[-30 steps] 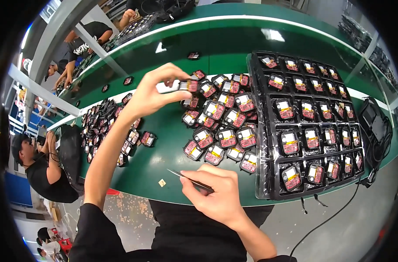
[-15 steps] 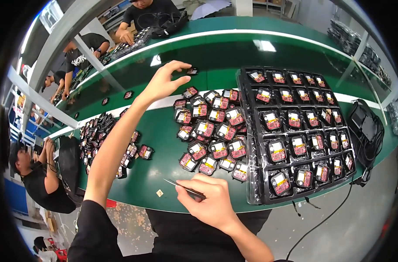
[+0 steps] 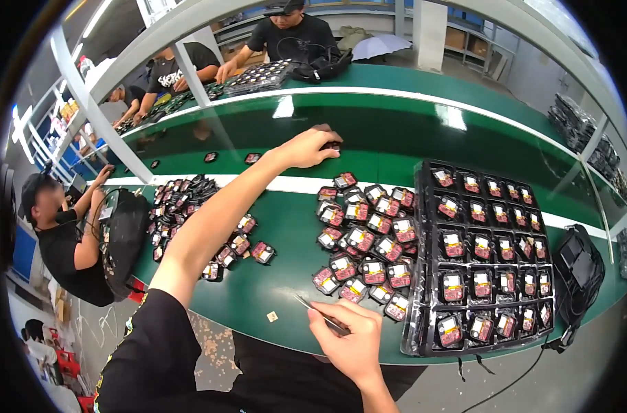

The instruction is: Manually assembling or inspecting small electronic watch components at a factory workbench.

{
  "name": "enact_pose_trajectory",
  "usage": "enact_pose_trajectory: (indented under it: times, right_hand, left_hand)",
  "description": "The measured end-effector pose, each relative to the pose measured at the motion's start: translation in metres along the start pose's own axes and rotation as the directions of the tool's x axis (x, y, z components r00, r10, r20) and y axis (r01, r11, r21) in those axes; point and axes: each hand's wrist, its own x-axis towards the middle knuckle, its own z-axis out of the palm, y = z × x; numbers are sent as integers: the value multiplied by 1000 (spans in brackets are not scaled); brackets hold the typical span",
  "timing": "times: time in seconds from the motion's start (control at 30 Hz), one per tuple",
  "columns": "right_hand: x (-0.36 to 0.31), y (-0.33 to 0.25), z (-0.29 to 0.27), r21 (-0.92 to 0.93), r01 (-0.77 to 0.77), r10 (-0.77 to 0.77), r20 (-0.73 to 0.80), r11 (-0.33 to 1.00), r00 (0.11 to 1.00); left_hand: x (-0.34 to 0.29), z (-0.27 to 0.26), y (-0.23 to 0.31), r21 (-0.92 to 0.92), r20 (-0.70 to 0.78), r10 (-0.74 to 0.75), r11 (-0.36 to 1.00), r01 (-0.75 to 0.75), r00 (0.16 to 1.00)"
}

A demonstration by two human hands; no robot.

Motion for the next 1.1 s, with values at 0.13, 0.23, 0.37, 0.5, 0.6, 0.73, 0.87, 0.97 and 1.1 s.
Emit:
enact_pose_trajectory:
  times: [0.13,0.23,0.37,0.5,0.6,0.73,0.87,0.97,1.1]
  right_hand:
    - [1,0,-2,-21,44,-44,-9,999,999]
    - [0,-1,1,-12,17,-16,10,1000,1000]
    - [1,-1,0,-57,31,-28,51,998,998]
    - [2,-1,1,-68,34,-31,54,997,998]
    - [1,-2,4,-75,38,-36,18,996,999]
    - [-1,-3,4,-89,14,-13,14,996,1000]
    - [-1,6,4,-62,-4,4,-8,998,1000]
    - [-1,2,4,-43,-10,10,-11,999,1000]
    - [-1,0,2,-49,-25,24,-11,999,1000]
  left_hand:
    - [-52,-32,-32,175,37,-45,984,38,998]
    - [-89,-57,-59,163,95,-145,978,128,985]
    - [-114,-77,-71,210,121,-271,947,242,955]
    - [-121,-88,-62,295,219,-348,914,277,912]
    - [-136,-92,-59,318,218,-324,915,247,921]
    - [-139,-85,-55,372,224,-318,902,221,921]
    - [-150,-101,-46,403,225,-294,896,186,929]
    - [-184,-122,-39,399,174,-258,901,171,950]
    - [-238,-153,-7,370,78,-247,907,202,966]
